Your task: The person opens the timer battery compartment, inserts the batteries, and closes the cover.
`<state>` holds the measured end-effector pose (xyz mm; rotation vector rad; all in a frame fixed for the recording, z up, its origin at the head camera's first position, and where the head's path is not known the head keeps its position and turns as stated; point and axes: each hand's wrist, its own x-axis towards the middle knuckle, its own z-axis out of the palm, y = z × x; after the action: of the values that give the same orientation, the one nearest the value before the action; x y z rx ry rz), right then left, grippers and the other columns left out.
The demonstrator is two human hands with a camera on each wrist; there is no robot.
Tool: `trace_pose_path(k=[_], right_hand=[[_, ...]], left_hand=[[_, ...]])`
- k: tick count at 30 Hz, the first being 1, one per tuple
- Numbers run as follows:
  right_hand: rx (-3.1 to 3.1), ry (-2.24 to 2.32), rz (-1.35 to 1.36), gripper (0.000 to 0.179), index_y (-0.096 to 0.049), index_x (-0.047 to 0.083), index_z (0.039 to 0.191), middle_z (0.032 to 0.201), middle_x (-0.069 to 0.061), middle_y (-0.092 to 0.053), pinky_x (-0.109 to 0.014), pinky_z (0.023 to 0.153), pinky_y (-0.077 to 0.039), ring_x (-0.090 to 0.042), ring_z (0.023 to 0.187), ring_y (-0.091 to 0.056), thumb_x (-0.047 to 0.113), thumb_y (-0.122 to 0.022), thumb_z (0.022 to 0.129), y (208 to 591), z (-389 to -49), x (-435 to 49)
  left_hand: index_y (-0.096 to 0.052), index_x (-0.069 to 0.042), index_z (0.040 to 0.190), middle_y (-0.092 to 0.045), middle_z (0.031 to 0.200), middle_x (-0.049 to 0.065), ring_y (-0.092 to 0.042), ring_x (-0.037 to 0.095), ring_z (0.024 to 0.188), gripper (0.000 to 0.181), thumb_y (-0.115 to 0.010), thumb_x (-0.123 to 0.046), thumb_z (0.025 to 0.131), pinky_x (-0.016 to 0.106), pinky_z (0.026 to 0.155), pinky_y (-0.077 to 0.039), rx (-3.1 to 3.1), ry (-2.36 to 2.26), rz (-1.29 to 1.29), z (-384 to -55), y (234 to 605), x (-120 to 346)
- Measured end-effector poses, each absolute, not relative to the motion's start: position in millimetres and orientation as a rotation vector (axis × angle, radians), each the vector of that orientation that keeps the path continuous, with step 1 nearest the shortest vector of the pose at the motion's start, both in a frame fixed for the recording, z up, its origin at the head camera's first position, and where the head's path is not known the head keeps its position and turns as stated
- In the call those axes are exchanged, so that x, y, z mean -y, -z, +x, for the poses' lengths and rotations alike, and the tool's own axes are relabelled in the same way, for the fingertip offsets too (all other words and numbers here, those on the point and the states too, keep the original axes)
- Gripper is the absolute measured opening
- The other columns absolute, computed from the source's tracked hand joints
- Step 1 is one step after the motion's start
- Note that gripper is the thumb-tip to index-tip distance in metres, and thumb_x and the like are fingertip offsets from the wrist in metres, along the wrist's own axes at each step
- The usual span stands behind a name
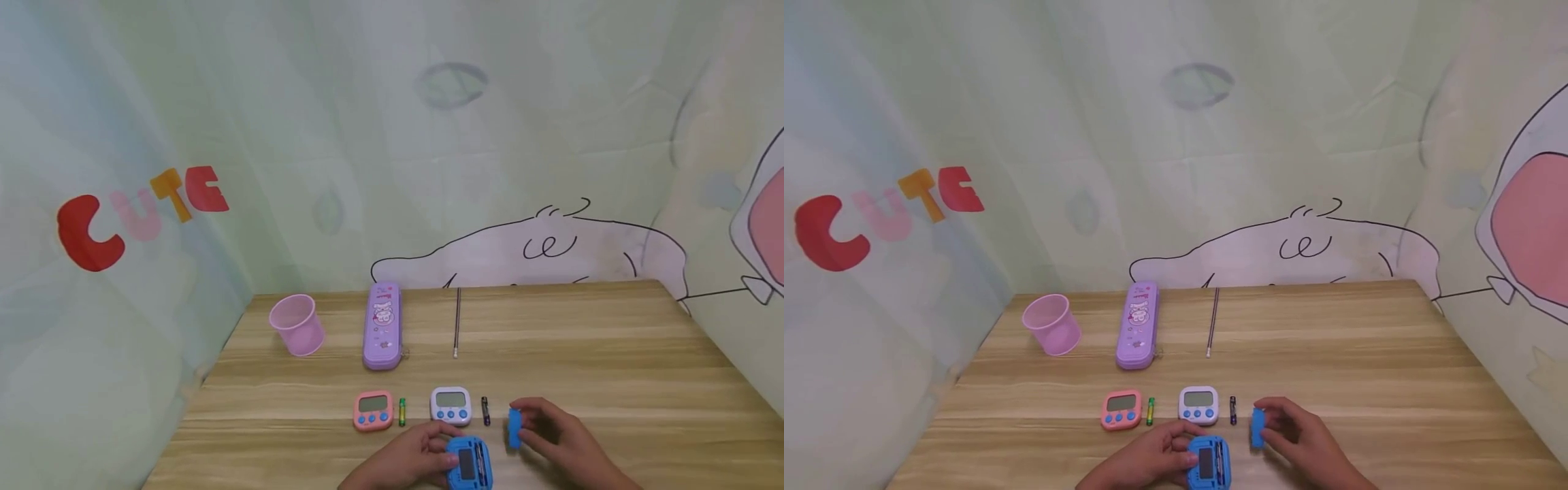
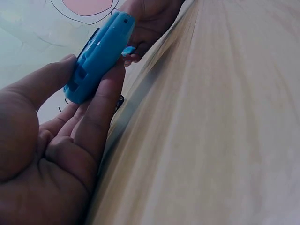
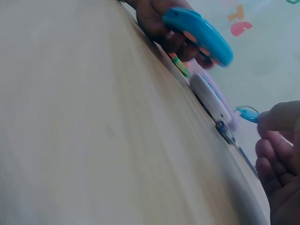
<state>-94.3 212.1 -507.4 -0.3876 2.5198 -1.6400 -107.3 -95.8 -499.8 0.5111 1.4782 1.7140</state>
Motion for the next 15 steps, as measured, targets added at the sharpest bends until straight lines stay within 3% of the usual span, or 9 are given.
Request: trace_pose_path(k=[7,15], right_hand=[[-2.461,1.742,-0.310,0.040,-0.059,0.011,0.126,0.106,-0.002,-0.065,-0.022,0.088,-0.051,-0.014,0.096,-0.061,0.026,-0.069,0.091,499.5,-83.7,-193.9],[-2.130,1.861,-0.469,0.042,-0.049,-0.002,0.135,0.113,-0.014,-0.059,-0.027,0.089,-0.052,-0.018,0.099,-0.059,0.017,-0.058,0.098,496.4,-69.3,-174.1]], left_hand=[[-0.049,0.000,0.134,-0.066,0.116,0.016,-0.067,0.024,0.100,0.038,-0.058,-0.012,0.098,0.037,0.082,-0.058,-1.487,-1.737,0.559,-106.6,500.1,95.7],[-0.047,0.001,0.134,-0.065,0.117,0.017,-0.066,0.023,0.102,0.039,-0.057,-0.013,0.099,0.037,0.083,-0.058,-1.459,-1.749,0.570,-106.8,500.1,94.7]])
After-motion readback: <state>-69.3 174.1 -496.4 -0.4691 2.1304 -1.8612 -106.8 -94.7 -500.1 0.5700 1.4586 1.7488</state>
